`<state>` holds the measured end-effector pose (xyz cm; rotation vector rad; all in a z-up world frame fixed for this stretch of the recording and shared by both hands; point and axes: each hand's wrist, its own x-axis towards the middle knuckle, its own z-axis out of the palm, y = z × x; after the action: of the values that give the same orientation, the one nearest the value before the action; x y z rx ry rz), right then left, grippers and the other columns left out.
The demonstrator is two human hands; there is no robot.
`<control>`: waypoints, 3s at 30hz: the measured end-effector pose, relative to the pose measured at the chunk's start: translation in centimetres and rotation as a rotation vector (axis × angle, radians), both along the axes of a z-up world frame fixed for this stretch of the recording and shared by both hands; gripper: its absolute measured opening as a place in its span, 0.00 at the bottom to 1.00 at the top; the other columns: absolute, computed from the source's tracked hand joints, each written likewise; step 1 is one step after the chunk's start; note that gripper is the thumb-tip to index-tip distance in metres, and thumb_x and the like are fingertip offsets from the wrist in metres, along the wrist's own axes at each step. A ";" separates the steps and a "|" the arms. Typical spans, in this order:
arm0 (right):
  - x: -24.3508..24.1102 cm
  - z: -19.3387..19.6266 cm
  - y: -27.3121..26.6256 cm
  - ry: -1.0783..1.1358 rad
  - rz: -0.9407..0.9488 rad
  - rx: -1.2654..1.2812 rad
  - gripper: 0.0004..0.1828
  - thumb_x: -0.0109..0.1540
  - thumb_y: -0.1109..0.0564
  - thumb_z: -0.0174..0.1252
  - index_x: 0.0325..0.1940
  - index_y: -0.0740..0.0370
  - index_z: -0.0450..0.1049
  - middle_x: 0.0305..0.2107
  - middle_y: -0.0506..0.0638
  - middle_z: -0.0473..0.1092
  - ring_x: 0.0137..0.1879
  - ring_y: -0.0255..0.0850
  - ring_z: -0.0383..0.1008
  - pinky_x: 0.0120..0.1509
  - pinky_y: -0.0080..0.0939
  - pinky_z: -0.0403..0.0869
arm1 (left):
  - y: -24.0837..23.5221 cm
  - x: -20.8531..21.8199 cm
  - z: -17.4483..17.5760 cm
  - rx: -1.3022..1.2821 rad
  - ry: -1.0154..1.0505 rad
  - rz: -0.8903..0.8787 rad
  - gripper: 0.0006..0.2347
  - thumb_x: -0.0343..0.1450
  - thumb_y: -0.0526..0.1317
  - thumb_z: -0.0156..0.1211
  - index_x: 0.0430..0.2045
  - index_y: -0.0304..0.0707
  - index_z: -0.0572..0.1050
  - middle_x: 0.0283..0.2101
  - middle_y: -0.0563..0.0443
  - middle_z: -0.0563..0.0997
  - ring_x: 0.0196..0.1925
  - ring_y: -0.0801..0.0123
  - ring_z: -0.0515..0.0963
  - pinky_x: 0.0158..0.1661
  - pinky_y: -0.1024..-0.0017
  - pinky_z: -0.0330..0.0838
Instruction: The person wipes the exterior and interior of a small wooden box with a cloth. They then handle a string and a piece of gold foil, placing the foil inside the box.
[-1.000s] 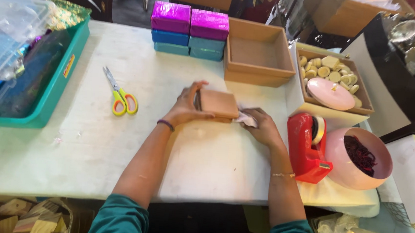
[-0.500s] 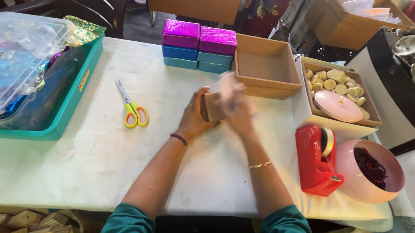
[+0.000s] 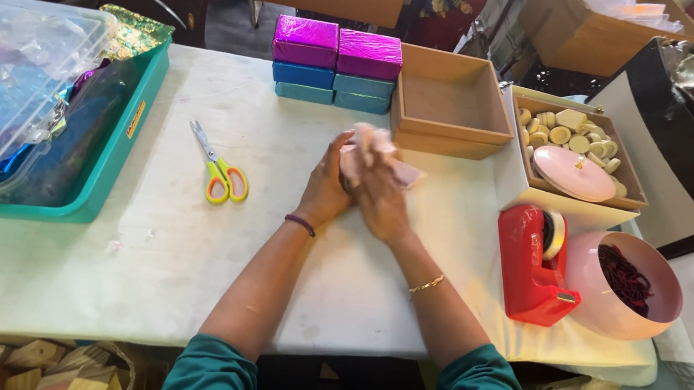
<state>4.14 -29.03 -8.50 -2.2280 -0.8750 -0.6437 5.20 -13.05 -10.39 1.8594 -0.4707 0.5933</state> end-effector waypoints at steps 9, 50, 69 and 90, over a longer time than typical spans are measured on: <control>4.3 -4.0 -2.9 0.072 -0.133 0.206 0.28 0.73 0.53 0.48 0.79 0.54 0.56 0.75 0.61 0.54 0.80 0.58 0.53 0.80 0.56 0.57 | -0.4 -1.3 2.0 0.063 0.002 0.006 0.46 0.52 0.38 0.82 0.64 0.48 0.56 0.59 0.37 0.74 0.59 0.43 0.77 0.56 0.58 0.74; 4.3 -2.2 -2.7 0.101 -0.315 0.134 0.28 0.69 0.57 0.45 0.76 0.55 0.60 0.69 0.58 0.64 0.79 0.50 0.59 0.76 0.52 0.61 | -1.5 -0.8 0.5 0.188 0.050 0.050 0.38 0.51 0.38 0.79 0.57 0.38 0.66 0.56 0.41 0.74 0.59 0.48 0.75 0.55 0.62 0.72; 0.4 0.0 0.4 0.072 -0.210 0.002 0.26 0.67 0.58 0.49 0.71 0.53 0.67 0.60 0.55 0.71 0.68 0.51 0.70 0.73 0.52 0.59 | -0.7 2.5 -4.7 0.189 -0.117 -0.083 0.44 0.54 0.36 0.82 0.64 0.36 0.57 0.62 0.38 0.68 0.65 0.44 0.68 0.63 0.57 0.65; 2.8 -0.6 -2.5 0.109 -0.176 0.208 0.21 0.66 0.60 0.51 0.65 0.60 0.72 0.59 0.57 0.72 0.65 0.51 0.72 0.67 0.47 0.72 | -1.2 -1.3 0.7 -0.006 0.301 -0.033 0.47 0.48 0.42 0.80 0.63 0.43 0.58 0.59 0.45 0.73 0.60 0.57 0.76 0.58 0.66 0.72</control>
<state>6.89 -31.49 -9.11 -2.1427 -0.5360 -0.6556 3.89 -14.23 -9.73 1.8910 -0.2990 0.2844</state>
